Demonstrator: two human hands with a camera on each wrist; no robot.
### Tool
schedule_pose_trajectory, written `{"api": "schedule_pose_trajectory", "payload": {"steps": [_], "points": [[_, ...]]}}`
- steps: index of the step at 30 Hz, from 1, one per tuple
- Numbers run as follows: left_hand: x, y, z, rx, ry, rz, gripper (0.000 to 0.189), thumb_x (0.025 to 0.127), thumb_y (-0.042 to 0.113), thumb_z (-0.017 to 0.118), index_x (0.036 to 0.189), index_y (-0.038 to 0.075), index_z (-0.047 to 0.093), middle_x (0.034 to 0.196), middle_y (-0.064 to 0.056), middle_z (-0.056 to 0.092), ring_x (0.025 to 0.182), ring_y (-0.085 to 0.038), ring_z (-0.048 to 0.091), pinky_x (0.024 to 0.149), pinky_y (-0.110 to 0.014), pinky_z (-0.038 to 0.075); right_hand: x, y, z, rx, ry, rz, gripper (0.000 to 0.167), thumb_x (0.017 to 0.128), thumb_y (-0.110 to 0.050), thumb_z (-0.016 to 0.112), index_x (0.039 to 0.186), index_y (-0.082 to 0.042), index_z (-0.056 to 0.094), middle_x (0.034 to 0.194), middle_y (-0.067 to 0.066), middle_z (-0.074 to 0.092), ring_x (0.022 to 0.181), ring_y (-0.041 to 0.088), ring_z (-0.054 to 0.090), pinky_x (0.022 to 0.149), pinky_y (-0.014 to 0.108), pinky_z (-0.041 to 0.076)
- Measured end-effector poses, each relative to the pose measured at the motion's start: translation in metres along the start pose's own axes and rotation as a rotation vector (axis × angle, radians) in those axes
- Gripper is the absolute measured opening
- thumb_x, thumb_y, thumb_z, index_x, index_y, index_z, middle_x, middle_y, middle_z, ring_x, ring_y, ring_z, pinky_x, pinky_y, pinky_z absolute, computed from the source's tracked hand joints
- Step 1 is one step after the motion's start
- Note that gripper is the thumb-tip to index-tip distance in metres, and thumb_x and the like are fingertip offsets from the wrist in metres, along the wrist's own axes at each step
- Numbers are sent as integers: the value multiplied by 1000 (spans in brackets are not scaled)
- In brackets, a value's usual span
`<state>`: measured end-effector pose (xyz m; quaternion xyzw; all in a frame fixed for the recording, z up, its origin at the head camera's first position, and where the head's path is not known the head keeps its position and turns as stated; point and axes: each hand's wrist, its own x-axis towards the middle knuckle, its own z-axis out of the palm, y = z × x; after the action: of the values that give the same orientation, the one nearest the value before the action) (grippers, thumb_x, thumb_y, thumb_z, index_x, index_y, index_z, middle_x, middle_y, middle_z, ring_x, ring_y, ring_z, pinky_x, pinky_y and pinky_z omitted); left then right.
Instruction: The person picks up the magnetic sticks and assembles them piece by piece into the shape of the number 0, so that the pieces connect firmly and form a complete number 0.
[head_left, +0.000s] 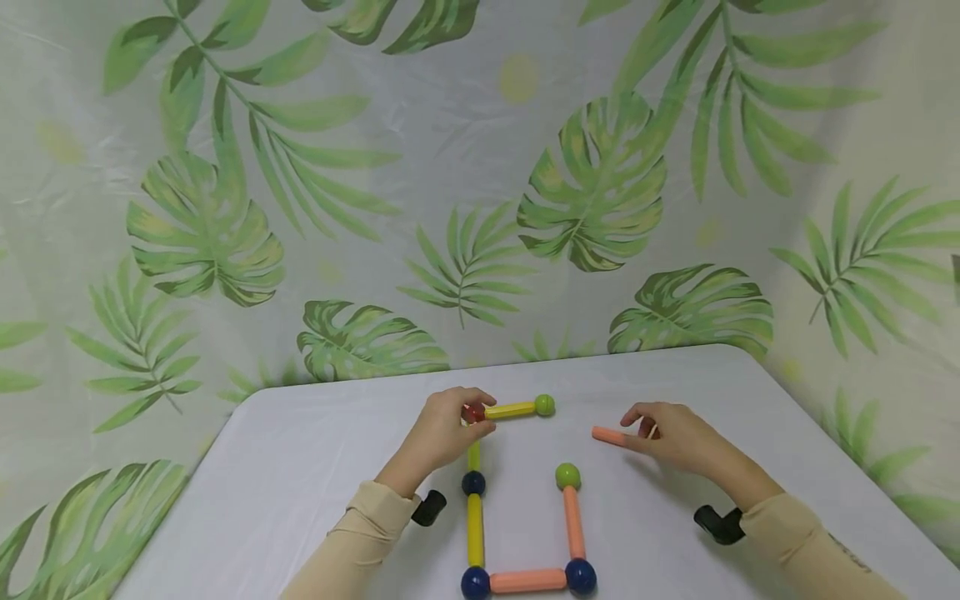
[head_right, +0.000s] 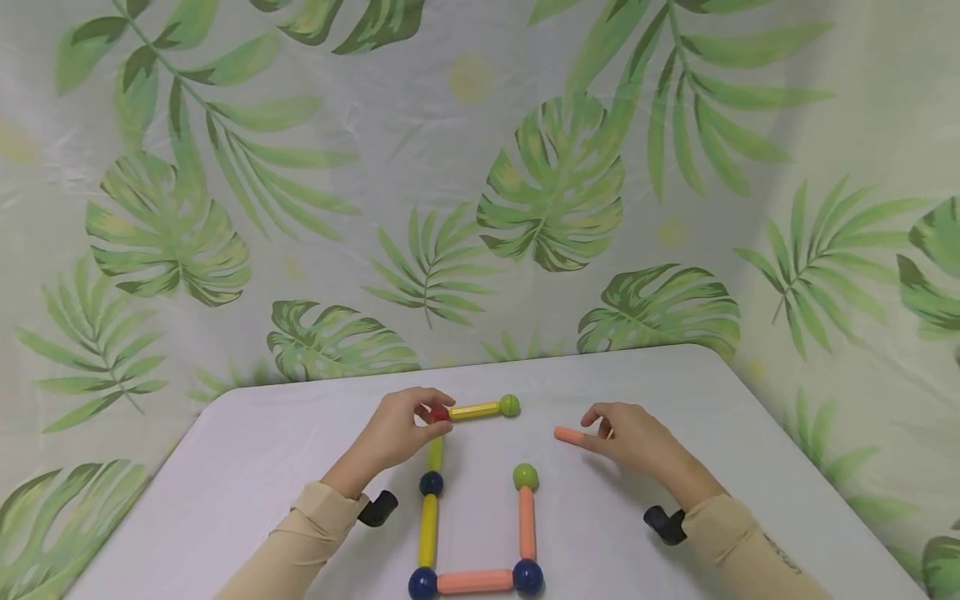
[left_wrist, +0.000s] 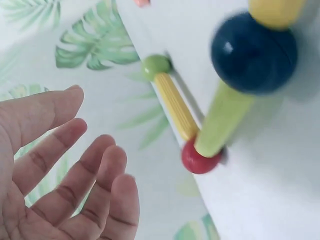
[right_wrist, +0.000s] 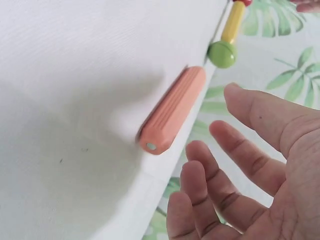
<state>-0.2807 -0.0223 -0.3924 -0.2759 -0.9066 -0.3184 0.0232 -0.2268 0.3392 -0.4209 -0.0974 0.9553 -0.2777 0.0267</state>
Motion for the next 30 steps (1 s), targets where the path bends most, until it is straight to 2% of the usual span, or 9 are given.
{"api": "schedule_pose_trajectory", "payload": {"steps": [5,8,16,23,30], "points": [[8,-20,4,-48,37,-142,30,94,17,84,123,13,77,120,-16,75,98,-26,69,78,-36,58,3,4,0,-39,0,29,35,98,-26,78,124,-3,73,103,11,71,91,23,64,76,41,56],[12,-29,7,-74,37,-191,32,94,18,84,125,13,76,126,-19,73,104,-31,70,83,-42,59,4,7,1,-50,-3,32,34,97,-24,79,123,-3,73,104,12,71,92,25,65,77,42,56],[26,-44,15,-133,-7,-251,36,96,19,82,130,11,74,126,-19,71,105,-32,72,86,-44,61,6,8,5,-43,-16,37,35,93,-24,84,120,-5,73,96,6,67,80,18,57,67,34,50],[33,-51,21,-137,-26,-270,38,94,19,83,130,11,74,123,-15,73,113,-33,67,93,-48,56,10,9,9,-50,-14,42,30,92,-22,84,116,-8,74,92,4,65,76,17,55,65,33,48],[36,-55,26,-152,-28,-301,36,93,17,84,128,12,75,120,-14,74,106,-29,65,90,-44,53,12,9,10,-48,-15,48,28,92,-21,85,114,-7,74,89,4,64,73,17,54,63,32,46]]}}
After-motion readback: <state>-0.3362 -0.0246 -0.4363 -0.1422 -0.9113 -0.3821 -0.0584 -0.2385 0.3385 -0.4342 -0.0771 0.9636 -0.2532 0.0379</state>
